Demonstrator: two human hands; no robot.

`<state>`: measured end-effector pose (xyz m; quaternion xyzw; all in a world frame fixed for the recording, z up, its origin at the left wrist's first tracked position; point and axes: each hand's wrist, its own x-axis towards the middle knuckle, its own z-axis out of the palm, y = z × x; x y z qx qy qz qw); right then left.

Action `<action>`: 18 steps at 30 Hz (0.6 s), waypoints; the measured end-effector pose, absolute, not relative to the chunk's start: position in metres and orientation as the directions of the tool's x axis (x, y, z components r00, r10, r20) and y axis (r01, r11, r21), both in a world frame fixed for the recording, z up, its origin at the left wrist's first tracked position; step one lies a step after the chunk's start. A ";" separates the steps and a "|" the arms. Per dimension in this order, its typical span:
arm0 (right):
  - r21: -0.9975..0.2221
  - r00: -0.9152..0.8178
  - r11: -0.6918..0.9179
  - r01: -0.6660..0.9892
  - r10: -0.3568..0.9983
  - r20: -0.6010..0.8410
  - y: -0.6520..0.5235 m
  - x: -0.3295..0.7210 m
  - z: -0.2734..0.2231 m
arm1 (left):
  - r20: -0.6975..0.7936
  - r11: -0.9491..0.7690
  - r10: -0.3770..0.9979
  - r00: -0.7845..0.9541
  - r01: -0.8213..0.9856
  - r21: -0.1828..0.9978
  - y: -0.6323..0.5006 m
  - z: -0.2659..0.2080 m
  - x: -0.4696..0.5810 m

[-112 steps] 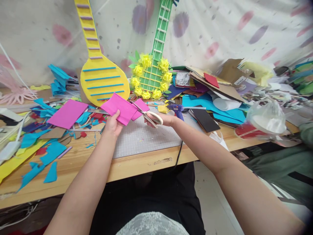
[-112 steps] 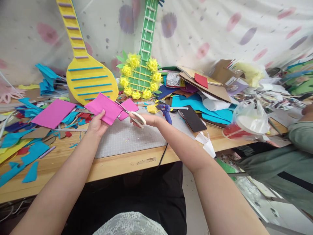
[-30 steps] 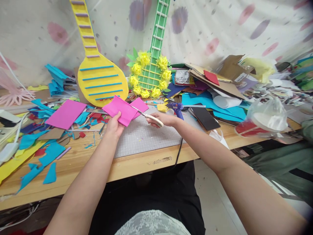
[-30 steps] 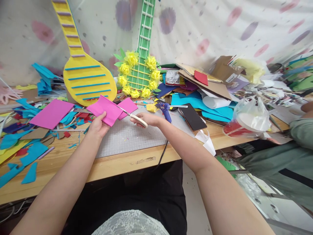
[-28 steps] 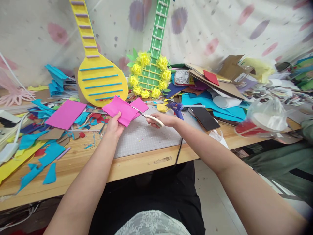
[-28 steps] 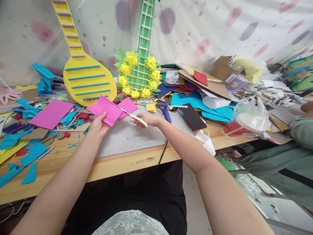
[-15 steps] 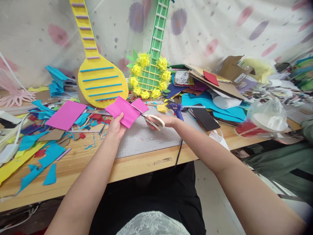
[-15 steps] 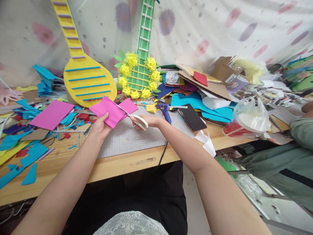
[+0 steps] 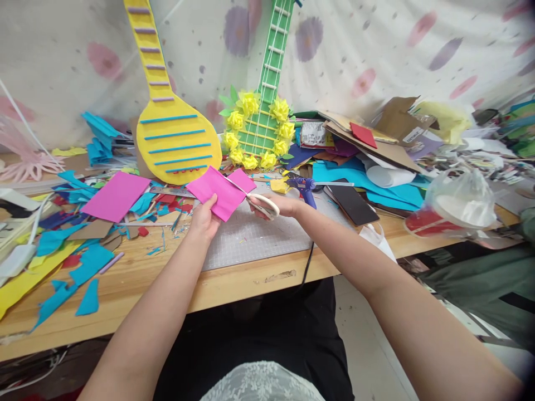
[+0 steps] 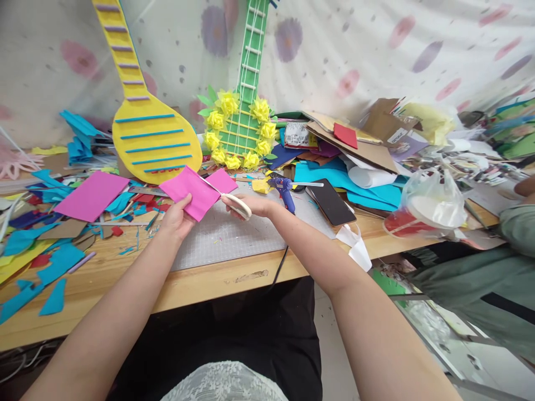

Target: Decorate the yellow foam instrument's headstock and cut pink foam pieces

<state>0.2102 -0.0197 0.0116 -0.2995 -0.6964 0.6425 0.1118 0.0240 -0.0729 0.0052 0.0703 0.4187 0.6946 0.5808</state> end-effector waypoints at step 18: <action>-0.966 -0.771 -0.024 0.256 0.598 -0.219 -0.022 0.213 0.009 | -0.400 0.016 0.848 -0.346 -0.739 0.674 -0.070 -0.002 0.025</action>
